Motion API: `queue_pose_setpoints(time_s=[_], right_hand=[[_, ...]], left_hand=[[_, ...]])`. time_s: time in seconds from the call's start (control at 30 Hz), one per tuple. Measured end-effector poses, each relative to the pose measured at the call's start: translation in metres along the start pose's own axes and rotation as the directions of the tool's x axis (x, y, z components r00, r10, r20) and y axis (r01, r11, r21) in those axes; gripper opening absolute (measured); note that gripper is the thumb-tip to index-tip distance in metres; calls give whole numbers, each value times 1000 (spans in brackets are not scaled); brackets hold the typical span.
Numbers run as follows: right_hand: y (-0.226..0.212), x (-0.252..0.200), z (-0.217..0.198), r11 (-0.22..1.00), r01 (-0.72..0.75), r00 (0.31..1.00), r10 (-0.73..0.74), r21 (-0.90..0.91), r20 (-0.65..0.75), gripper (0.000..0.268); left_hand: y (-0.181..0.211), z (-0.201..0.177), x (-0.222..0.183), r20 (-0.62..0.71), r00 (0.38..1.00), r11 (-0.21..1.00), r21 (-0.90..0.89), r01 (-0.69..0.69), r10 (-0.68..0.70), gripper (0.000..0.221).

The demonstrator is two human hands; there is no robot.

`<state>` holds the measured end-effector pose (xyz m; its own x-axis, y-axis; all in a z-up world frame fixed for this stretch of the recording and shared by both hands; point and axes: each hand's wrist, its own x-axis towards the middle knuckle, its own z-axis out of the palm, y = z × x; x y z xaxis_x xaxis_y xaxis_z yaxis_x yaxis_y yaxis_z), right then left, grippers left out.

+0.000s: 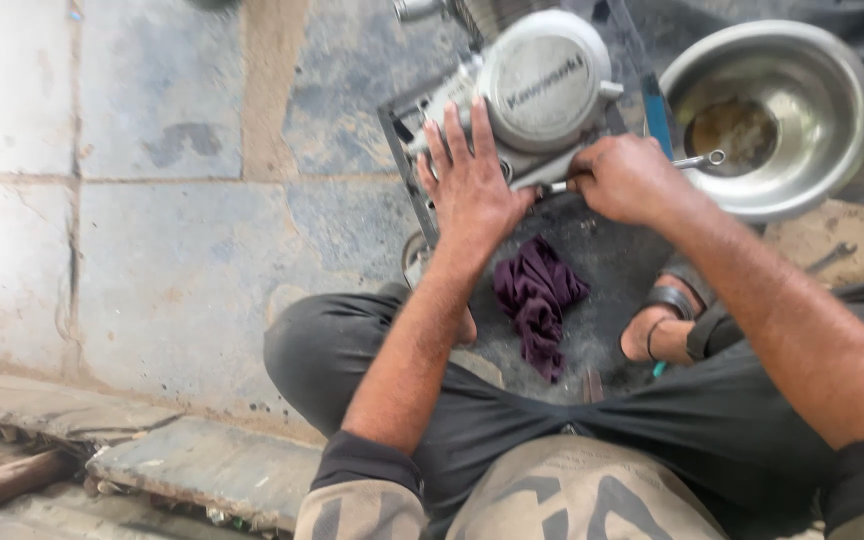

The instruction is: Using a wrench to tighten or remove bolts on a Kawasaki motorcycle engine casing.

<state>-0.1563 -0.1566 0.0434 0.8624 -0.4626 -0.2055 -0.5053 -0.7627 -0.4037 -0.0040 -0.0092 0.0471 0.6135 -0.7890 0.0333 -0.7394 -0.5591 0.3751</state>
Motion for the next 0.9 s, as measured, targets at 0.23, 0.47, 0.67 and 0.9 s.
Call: queue_pose_setpoints(time_s=[0.23,0.47,0.67,0.9], right_hand=[[-19,-8,19,973,-180,967,147,147,207,27],[-33,-28,92,321,-299,948,207,899,241,26],[-37,-30,57,376,-350,931,42,858,362,26],[-15,-20,20,935,-11,997,-18,355,77,28]], left_hand=[[-2,4,-3,30,999,999,-33,-9,10,135],[-2,4,-3,33,999,1000,-7,-3,3,133],[-5,-2,-2,50,999,998,-69,-5,9,129],[-11,14,-2,-33,999,995,-98,-29,26,121]])
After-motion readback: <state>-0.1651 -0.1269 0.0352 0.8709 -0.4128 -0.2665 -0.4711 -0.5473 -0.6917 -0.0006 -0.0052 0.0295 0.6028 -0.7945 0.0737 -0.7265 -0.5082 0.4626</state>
